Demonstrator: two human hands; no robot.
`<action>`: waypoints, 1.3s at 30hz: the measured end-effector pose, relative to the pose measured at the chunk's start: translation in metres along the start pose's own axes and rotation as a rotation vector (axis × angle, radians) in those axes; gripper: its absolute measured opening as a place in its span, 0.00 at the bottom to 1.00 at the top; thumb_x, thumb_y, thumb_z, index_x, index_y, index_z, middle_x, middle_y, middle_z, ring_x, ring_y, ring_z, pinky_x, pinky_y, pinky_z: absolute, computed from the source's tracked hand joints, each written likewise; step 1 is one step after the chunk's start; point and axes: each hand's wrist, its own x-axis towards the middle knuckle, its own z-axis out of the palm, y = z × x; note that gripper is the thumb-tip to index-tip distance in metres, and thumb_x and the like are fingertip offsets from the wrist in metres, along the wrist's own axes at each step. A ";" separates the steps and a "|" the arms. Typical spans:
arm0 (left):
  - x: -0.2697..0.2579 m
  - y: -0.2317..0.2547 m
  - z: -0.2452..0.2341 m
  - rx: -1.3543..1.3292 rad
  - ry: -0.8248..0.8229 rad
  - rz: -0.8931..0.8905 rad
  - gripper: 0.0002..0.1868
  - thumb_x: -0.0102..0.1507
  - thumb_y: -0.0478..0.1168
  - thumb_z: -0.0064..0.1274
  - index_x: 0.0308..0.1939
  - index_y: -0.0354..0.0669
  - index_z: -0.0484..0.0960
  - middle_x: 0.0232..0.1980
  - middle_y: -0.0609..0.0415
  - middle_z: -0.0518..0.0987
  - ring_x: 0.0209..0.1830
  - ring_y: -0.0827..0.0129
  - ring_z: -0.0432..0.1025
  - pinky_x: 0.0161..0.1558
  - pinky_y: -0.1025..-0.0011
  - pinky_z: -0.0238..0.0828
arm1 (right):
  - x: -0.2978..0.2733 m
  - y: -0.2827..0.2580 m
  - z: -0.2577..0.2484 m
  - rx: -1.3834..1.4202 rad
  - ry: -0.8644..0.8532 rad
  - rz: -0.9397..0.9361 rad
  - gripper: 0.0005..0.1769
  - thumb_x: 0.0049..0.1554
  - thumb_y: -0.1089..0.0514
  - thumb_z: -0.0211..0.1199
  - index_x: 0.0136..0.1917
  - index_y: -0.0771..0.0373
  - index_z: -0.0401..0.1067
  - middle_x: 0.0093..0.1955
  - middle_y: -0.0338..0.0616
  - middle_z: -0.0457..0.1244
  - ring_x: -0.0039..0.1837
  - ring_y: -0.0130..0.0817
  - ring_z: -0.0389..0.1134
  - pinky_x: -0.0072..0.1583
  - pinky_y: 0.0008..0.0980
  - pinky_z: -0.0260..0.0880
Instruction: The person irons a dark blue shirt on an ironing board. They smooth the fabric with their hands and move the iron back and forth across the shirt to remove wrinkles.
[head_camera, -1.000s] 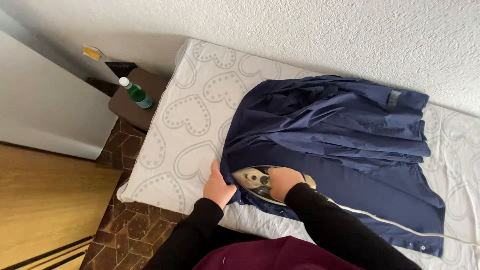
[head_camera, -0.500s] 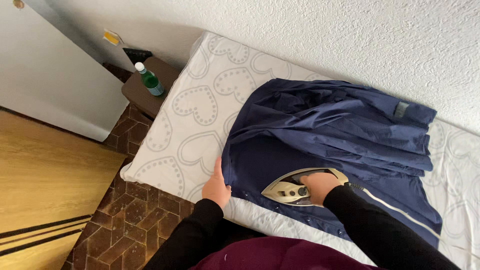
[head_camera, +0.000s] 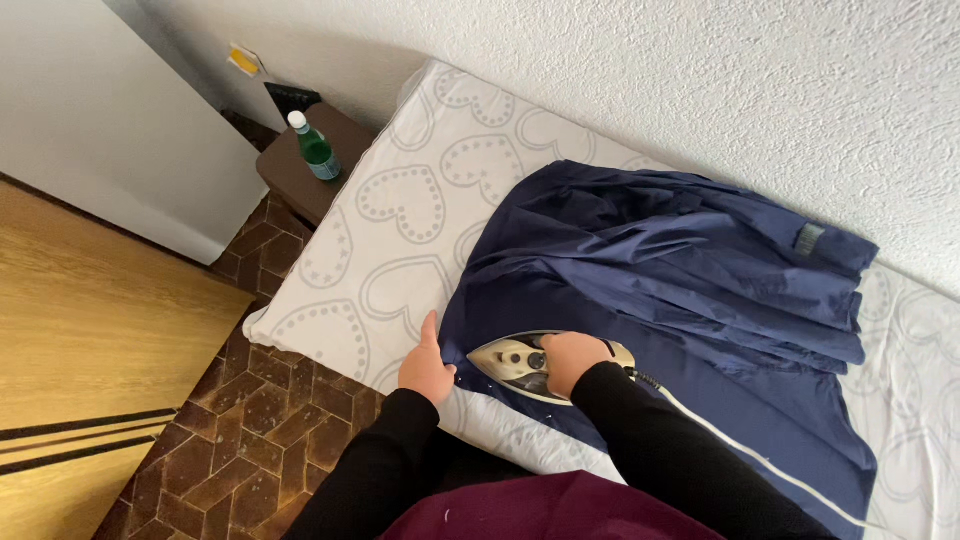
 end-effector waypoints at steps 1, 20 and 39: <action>0.002 -0.002 0.001 -0.002 0.002 -0.001 0.52 0.65 0.38 0.54 0.84 0.56 0.34 0.62 0.37 0.79 0.64 0.48 0.74 0.66 0.55 0.69 | 0.000 0.002 -0.001 -0.003 0.000 -0.002 0.18 0.51 0.56 0.61 0.55 0.57 0.74 0.46 0.47 0.71 0.52 0.48 0.74 0.54 0.47 0.76; 0.011 -0.006 -0.002 0.031 -0.054 -0.002 0.52 0.64 0.41 0.56 0.83 0.55 0.35 0.63 0.34 0.77 0.65 0.45 0.74 0.66 0.53 0.69 | 0.014 -0.008 -0.088 0.192 0.059 0.233 0.17 0.54 0.57 0.57 0.55 0.62 0.77 0.51 0.54 0.72 0.58 0.52 0.74 0.60 0.50 0.75; 0.016 -0.016 -0.001 -0.026 -0.059 0.026 0.49 0.64 0.40 0.54 0.83 0.56 0.40 0.69 0.35 0.73 0.67 0.47 0.72 0.67 0.55 0.68 | 0.002 0.002 -0.031 0.165 0.012 0.186 0.20 0.50 0.56 0.61 0.56 0.58 0.76 0.53 0.52 0.72 0.60 0.49 0.74 0.61 0.49 0.75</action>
